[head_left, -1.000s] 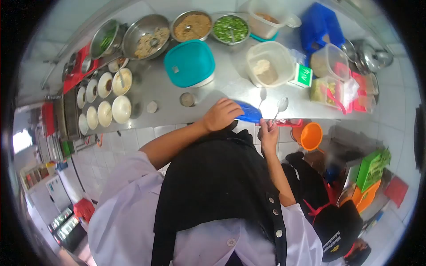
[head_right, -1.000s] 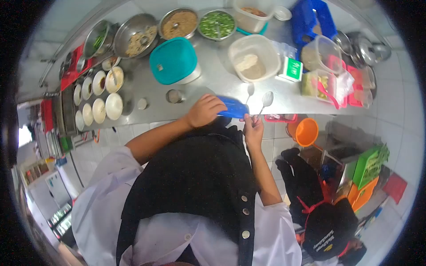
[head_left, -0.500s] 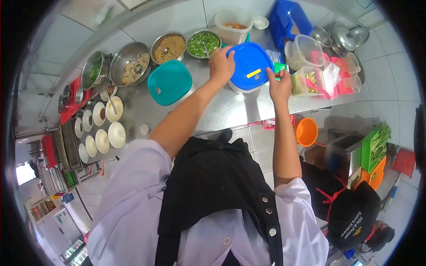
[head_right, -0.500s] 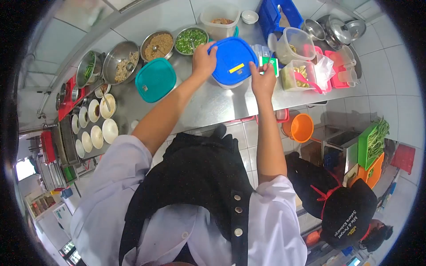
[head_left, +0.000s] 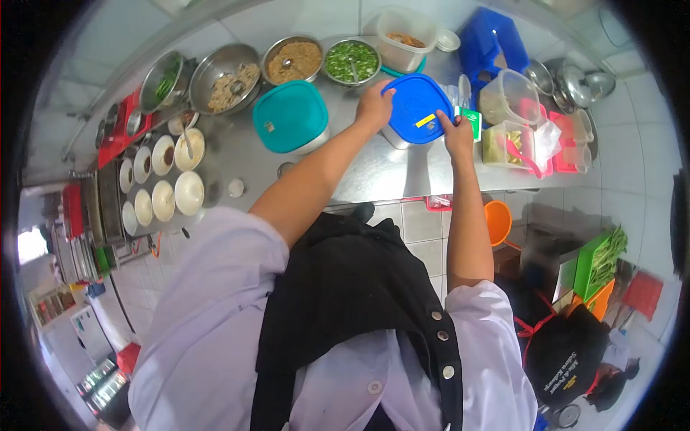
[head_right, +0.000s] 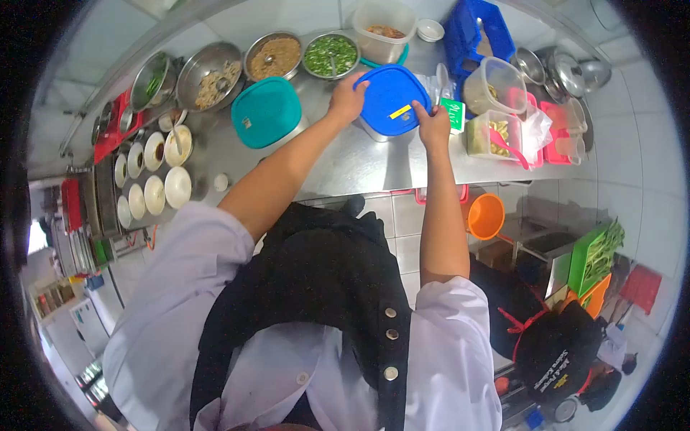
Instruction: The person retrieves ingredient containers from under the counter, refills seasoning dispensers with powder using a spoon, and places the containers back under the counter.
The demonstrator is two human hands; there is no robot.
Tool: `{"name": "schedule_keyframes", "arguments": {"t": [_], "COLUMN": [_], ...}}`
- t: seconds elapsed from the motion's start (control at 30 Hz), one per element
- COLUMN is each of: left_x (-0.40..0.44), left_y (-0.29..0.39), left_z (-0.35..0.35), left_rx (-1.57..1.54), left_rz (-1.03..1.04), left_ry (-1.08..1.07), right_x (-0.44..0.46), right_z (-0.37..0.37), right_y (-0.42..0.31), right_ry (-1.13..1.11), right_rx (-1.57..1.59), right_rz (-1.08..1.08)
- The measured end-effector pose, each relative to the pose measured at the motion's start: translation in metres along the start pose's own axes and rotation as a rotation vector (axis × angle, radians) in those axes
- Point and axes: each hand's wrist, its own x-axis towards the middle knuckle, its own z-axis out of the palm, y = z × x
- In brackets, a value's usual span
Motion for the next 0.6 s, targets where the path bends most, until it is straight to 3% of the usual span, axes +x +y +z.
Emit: {"name": "schedule_keyframes", "arguments": {"t": [0.1,0.13,0.2,0.23,0.27,0.3,0.33,0.37,0.4,0.43,0.47,0.53,0.6], "left_x": [0.022,0.02,0.002,-0.009,-0.029,-0.054,-0.078,-0.108,-0.139,-0.169,-0.193,-0.245,-0.284], "left_y": [-0.014,-0.019,0.001,0.01,0.015,0.022,0.031,0.03,0.019,0.016,0.006,-0.069,-0.117], "left_z": [0.002,0.001,-0.006,-0.011,-0.021,-0.041,-0.063,-0.089,-0.109,-0.136,-0.161,-0.19,-0.234], "left_rx": [-0.14,-0.173,-0.071,-0.045,-0.006,-0.08,-0.151,-0.214,-0.228,-0.274,-0.036,-0.062,0.007], "left_rz": [0.001,-0.01,-0.098,0.014,0.115,0.129,0.148,0.171,0.189,0.206,-0.031,-0.101,-0.289], "left_ry": [-0.103,-0.15,0.043,0.201,0.348,0.286,0.219,0.028,-0.154,-0.318,-0.582,-0.654,-0.502], "right_x": [-0.01,-0.023,-0.037,-0.041,-0.042,-0.044,-0.051,-0.059,-0.068,-0.075,-0.081,-0.087,-0.082], "right_z": [-0.013,-0.022,-0.03,-0.034,-0.042,-0.045,-0.037,-0.031,-0.028,-0.023,-0.019,-0.01,-0.001], "right_y": [-0.025,-0.045,-0.064,-0.057,-0.055,-0.06,-0.066,-0.074,-0.091,-0.1,-0.107,-0.118,-0.112], "right_ry": [0.14,0.148,0.181,0.192,0.067,-0.063,-0.03,0.014,-0.04,0.008,0.063,0.13,0.172], "right_rx": [-0.302,-0.379,-0.431,-0.41,-0.446,-0.48,-0.502,-0.524,-0.546,-0.576,-0.607,-0.645,-0.604], "right_rz": [-0.281,-0.218,-0.218,-0.262,-0.236,-0.209,-0.269,-0.321,-0.218,-0.298,-0.379,-0.435,-0.49]}}
